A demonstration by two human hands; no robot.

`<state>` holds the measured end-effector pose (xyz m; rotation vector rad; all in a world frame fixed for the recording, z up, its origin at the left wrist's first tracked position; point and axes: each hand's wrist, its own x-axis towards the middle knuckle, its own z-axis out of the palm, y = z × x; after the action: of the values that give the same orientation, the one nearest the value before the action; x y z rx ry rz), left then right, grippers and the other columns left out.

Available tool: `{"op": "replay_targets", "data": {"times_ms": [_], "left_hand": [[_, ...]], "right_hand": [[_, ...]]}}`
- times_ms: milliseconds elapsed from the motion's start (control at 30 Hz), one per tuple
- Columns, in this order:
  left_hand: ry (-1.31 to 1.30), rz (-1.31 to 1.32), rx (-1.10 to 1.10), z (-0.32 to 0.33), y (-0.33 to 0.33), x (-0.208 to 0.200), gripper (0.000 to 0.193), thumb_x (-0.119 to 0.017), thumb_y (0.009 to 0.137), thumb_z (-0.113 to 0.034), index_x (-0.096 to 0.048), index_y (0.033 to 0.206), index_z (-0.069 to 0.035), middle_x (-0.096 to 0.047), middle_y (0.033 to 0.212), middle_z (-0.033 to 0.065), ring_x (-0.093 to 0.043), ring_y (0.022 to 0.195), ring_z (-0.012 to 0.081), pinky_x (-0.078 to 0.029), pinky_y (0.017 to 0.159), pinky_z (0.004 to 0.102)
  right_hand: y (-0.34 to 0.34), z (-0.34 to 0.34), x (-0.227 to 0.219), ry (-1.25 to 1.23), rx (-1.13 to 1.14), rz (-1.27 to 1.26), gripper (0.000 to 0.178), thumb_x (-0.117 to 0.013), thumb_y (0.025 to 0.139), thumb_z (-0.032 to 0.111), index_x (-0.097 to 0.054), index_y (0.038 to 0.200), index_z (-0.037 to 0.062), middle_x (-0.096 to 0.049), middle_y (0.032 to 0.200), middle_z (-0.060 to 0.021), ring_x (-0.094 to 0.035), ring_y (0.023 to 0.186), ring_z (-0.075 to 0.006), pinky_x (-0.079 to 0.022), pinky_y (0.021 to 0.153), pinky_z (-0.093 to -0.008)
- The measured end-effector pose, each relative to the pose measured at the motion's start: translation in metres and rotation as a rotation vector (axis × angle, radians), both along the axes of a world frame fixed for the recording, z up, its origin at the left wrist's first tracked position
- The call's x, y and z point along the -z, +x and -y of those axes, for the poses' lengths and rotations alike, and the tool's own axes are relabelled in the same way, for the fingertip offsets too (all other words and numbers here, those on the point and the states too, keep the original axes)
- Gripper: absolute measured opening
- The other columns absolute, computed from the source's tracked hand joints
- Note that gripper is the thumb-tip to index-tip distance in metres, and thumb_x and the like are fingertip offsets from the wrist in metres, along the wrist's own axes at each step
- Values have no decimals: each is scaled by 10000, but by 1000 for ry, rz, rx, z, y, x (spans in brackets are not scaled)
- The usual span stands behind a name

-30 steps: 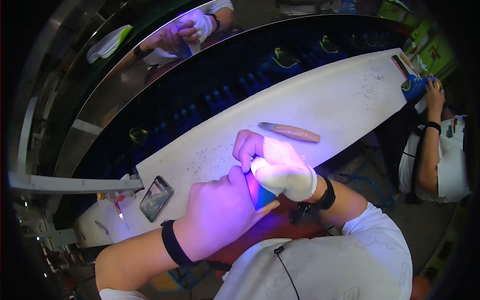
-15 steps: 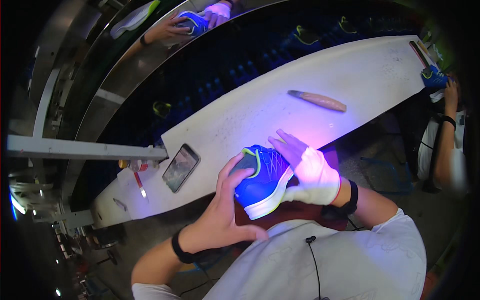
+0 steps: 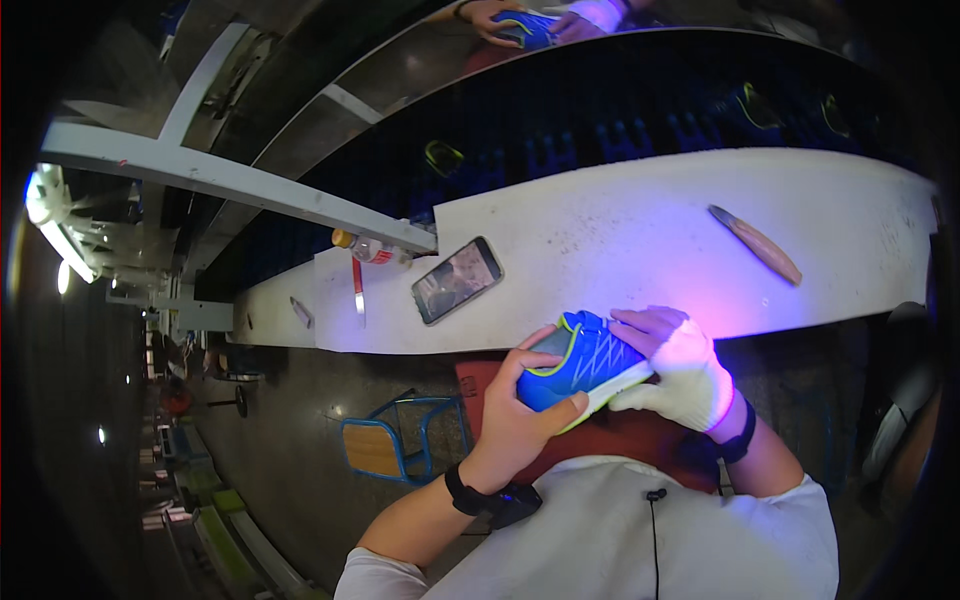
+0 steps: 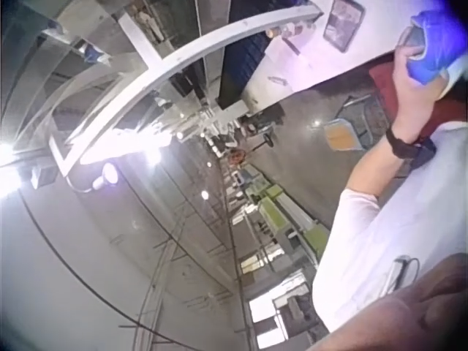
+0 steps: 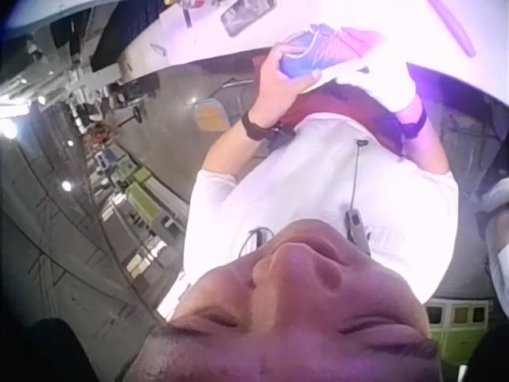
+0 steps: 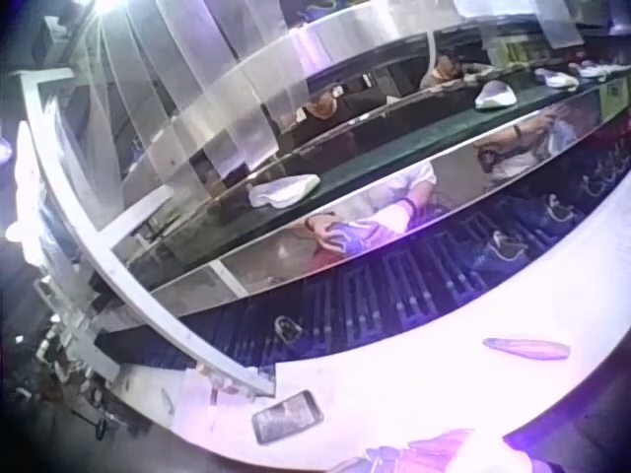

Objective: The person picks up a shoe and a sole, presses them together by hand, and rubs the edges before placing the assembly onto a conveyor rack. This process is repeated with another shoe and sole.

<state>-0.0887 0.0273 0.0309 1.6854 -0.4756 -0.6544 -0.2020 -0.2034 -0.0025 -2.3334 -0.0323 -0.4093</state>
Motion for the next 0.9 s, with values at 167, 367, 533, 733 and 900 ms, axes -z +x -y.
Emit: {"op": "replay_targets", "data": {"times_ms": [167,367,533,733,900], "left_hand": [[36,83,68,3,-3,-8,467,-897,823,-65,-643,1214,-48,-492,1596,216,-544,1415,283,-442,1161,412],[83,255,72,11,-7,-18,419,-896,801,-68,-675,1158,-61,-545,1550,201,-597,1376,340,-481,1126,441],[51,169,71,12,1,-15,417,-909,817,-88,-674,1160,-62,-538,1550,203,-548,1411,311,-443,1146,424],[-7,166,143,3,17,1,439,-900,842,-143,-663,1201,-57,-519,1559,195,-524,1431,308,-424,1167,433],[-285,45,285,-2,20,-11,948,-930,842,-265,-393,1592,-45,-447,1618,203,-520,1439,335,-410,1202,467]], "right_hand": [[8,13,-9,179,-17,-175,743,-937,699,370,-728,1313,7,-757,1160,-220,-727,1093,-390,-539,1003,-485],[8,7,-14,302,60,-291,710,-941,687,337,-748,1317,71,-767,1112,-183,-720,1031,-375,-535,950,-455],[5,8,5,303,68,-278,714,-922,684,309,-734,1327,61,-756,1161,-185,-690,1115,-371,-521,990,-473],[-6,17,15,187,-88,-97,775,-882,722,176,-591,1425,27,-682,1289,-183,-643,1184,-403,-524,1012,-503],[-7,33,2,-378,-56,326,718,-853,748,93,-566,1403,161,-649,1203,-155,-678,1051,-383,-595,856,-491]]}}
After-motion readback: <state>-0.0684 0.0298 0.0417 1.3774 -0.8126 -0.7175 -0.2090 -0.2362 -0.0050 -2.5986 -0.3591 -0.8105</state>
